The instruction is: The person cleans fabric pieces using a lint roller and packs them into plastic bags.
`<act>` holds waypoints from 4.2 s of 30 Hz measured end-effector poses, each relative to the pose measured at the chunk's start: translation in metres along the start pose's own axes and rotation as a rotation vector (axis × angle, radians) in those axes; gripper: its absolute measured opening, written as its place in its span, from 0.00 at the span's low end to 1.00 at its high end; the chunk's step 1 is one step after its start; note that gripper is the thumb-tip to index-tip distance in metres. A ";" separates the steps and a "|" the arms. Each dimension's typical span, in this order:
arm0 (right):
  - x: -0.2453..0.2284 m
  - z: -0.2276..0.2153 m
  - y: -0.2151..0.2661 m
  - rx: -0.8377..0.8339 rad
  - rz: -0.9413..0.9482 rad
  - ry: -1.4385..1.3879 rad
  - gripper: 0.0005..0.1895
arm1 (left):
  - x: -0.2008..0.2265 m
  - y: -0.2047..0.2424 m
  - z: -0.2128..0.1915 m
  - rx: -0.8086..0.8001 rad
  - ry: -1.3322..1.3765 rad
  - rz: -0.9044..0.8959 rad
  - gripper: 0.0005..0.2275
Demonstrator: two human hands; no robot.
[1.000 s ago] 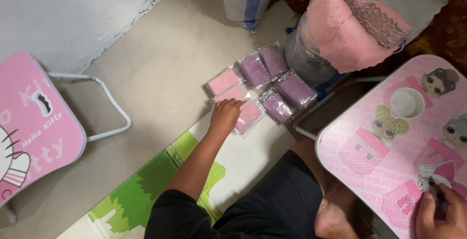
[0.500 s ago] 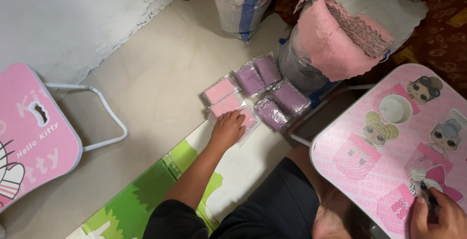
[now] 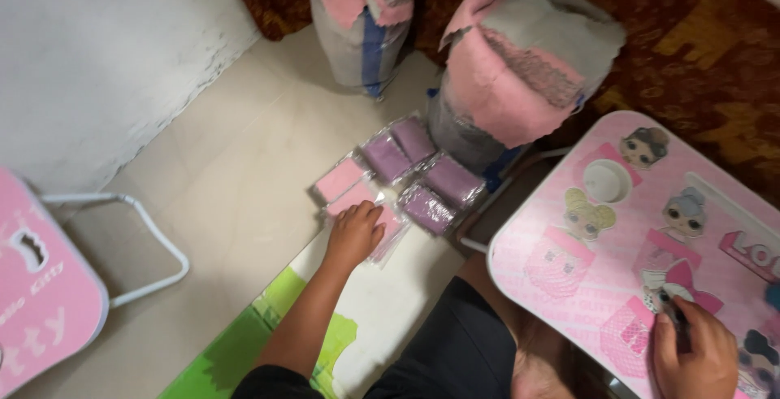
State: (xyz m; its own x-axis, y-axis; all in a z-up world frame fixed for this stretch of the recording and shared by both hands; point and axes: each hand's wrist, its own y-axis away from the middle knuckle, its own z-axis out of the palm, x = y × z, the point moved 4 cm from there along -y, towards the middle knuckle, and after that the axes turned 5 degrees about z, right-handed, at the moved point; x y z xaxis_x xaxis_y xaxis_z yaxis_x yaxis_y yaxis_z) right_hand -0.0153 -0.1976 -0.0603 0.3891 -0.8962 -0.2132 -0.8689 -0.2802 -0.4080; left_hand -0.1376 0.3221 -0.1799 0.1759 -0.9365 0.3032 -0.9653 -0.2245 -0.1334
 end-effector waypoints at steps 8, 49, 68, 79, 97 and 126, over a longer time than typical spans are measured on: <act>-0.012 -0.009 -0.010 -0.015 0.151 -0.034 0.18 | 0.039 -0.119 -0.091 0.328 0.147 0.174 0.12; 0.009 0.003 -0.010 -0.019 0.301 -0.102 0.16 | 0.235 -0.354 -0.100 0.047 0.170 0.391 0.06; 0.044 0.037 -0.002 -0.031 0.338 -0.211 0.18 | 0.226 -0.323 -0.237 0.765 0.675 0.494 0.05; -0.043 -0.060 -0.074 -0.063 0.202 -0.701 0.55 | 0.356 -0.201 -0.191 -0.280 0.932 0.706 0.08; 0.064 -0.154 -0.086 0.320 0.036 0.039 0.10 | 0.437 -0.203 -0.126 0.030 1.037 1.011 0.08; 0.095 -0.081 0.010 0.003 0.657 -0.045 0.30 | 0.391 -0.094 -0.015 -0.204 0.362 1.214 0.09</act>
State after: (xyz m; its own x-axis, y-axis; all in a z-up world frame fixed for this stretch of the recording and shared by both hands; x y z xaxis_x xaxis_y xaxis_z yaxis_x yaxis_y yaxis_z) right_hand -0.0122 -0.3138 -0.0127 -0.2093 -0.8654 -0.4552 -0.9292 0.3211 -0.1832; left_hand 0.0190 -0.0188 -0.0343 -0.8648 -0.3771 0.3315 -0.4864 0.7928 -0.3673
